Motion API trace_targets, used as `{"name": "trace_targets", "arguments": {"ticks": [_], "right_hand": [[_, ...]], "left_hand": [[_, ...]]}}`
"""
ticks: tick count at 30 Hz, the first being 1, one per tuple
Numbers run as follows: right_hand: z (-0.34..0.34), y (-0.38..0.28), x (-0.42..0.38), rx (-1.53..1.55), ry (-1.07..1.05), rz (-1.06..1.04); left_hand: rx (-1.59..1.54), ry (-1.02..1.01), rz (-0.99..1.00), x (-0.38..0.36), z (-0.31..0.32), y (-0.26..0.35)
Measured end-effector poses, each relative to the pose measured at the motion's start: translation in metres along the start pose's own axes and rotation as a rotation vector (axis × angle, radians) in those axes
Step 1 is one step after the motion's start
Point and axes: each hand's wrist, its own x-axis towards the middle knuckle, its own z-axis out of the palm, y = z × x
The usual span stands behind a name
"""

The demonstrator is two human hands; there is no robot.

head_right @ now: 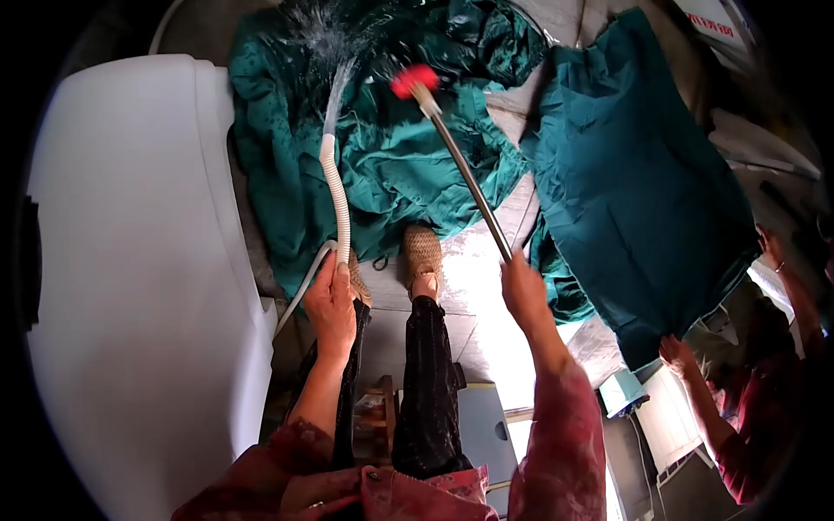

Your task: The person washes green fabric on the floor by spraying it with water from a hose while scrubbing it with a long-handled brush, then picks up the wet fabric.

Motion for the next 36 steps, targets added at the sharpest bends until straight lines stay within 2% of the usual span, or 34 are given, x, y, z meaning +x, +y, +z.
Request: {"name": "trace_targets", "arguments": {"ticks": [1, 3, 5, 6, 7, 10, 11, 14, 18, 22, 24, 26, 29, 30, 31, 33, 35, 36], "right_hand": [[0.011, 0.021, -0.021, 0.002, -0.055, 0.088], [0.012, 0.029, -0.036, -0.034, -0.091, 0.098], [-0.002, -0.013, 0.007, 0.020, 0.037, 0.024], [-0.004, -0.037, 0.041, 0.002, 0.124, -0.107], [-0.014, -0.072, 0.071, 0.161, 0.197, -0.183], [-0.015, -0.118, 0.091, 0.213, 0.212, -0.193], [-0.014, -0.116, 0.078, 0.278, 0.204, -0.190], [0.003, -0.085, 0.030, 0.226, 0.147, -0.116], [-0.015, -0.079, 0.055, 0.176, 0.203, -0.149], [0.012, 0.013, 0.001, 0.031, 0.058, 0.039], [0.014, 0.057, -0.052, -0.026, 0.013, 0.105], [0.013, 0.091, -0.097, -0.072, -0.035, 0.125], [0.011, 0.090, -0.140, -0.053, -0.023, 0.112], [-0.002, 0.066, -0.138, -0.064, -0.133, 0.171], [0.012, 0.080, -0.141, -0.128, -0.044, -0.002], [0.003, 0.060, -0.145, -0.104, -0.059, 0.050], [0.002, 0.050, -0.141, -0.011, -0.065, 0.049], [0.001, 0.039, -0.142, 0.154, -0.040, 0.005]], "left_hand": [[-0.005, 0.010, -0.003, 0.002, -0.002, 0.005], [-0.011, -0.041, -0.016, 0.000, -0.005, 0.010], [0.030, -0.042, -0.021, -0.001, -0.005, 0.005], [0.016, -0.033, -0.010, -0.001, -0.005, 0.005], [0.004, -0.026, 0.006, 0.000, -0.004, 0.005], [0.022, -0.037, -0.008, -0.002, -0.007, 0.006], [0.028, -0.057, -0.008, -0.003, -0.008, 0.008], [0.045, -0.058, 0.001, -0.002, -0.006, 0.013], [0.056, -0.004, 0.126, -0.001, -0.004, 0.000], [0.056, -0.050, 0.004, -0.007, -0.009, 0.004], [0.076, -0.022, 0.092, -0.008, -0.012, 0.001], [0.092, -0.041, 0.068, -0.004, -0.009, 0.004], [0.082, -0.016, 0.066, -0.010, 0.000, -0.004], [0.097, -0.017, 0.110, -0.014, -0.003, -0.002], [0.103, -0.033, 0.161, -0.016, 0.001, -0.003], [0.135, -0.060, 0.254, -0.014, 0.006, -0.010], [0.165, -0.008, 0.435, -0.024, -0.006, -0.016], [0.239, -0.034, 0.401, -0.032, -0.024, -0.013]]}}
